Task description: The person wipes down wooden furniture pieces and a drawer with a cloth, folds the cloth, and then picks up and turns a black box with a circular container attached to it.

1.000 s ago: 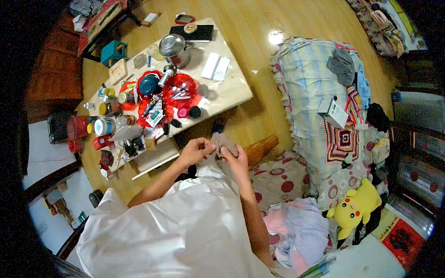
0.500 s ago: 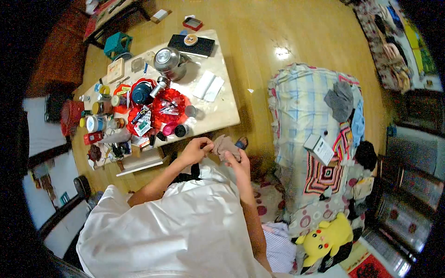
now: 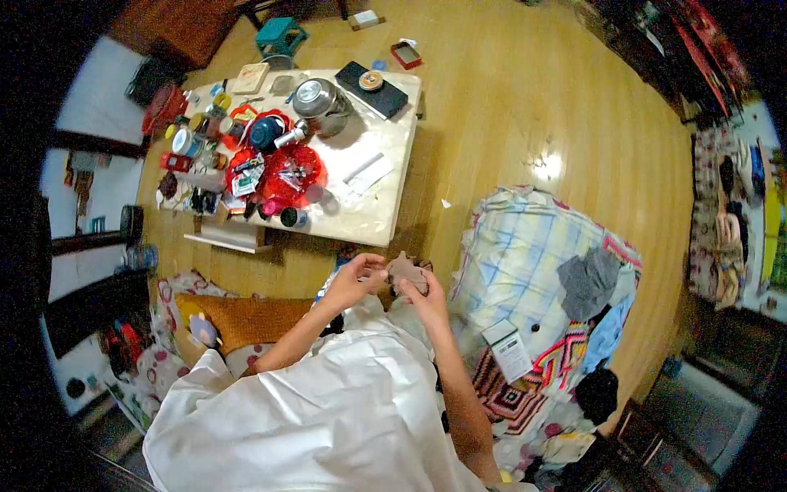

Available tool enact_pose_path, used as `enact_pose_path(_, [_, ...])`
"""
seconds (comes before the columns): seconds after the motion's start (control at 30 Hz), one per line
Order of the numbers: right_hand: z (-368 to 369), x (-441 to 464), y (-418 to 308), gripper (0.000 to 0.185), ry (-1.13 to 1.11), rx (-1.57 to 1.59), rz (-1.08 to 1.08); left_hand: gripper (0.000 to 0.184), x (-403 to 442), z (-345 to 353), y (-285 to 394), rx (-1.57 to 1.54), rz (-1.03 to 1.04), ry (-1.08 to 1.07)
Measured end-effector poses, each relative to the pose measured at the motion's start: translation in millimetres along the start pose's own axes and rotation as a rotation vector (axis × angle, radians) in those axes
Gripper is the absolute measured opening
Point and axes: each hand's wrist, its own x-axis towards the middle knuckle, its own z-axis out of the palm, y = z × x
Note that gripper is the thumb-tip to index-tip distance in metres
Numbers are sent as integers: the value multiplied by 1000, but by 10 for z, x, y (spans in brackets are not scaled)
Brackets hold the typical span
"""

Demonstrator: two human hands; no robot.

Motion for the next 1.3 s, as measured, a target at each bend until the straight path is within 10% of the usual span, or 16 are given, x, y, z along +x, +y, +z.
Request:
enact_pose_path(0.3, [201,49,-208,47,-407,113,94,45,-173,-22,-328,220,178,245])
enact_pose_path(0.73, [734,-252,36,40,-353,-213,61,23,-891,-492,-689,-139,88,458])
enact_pose_path(1.3, [1374,-199,73,45,-512,-321,6,38,-1072,-787,-953,-358,73,409])
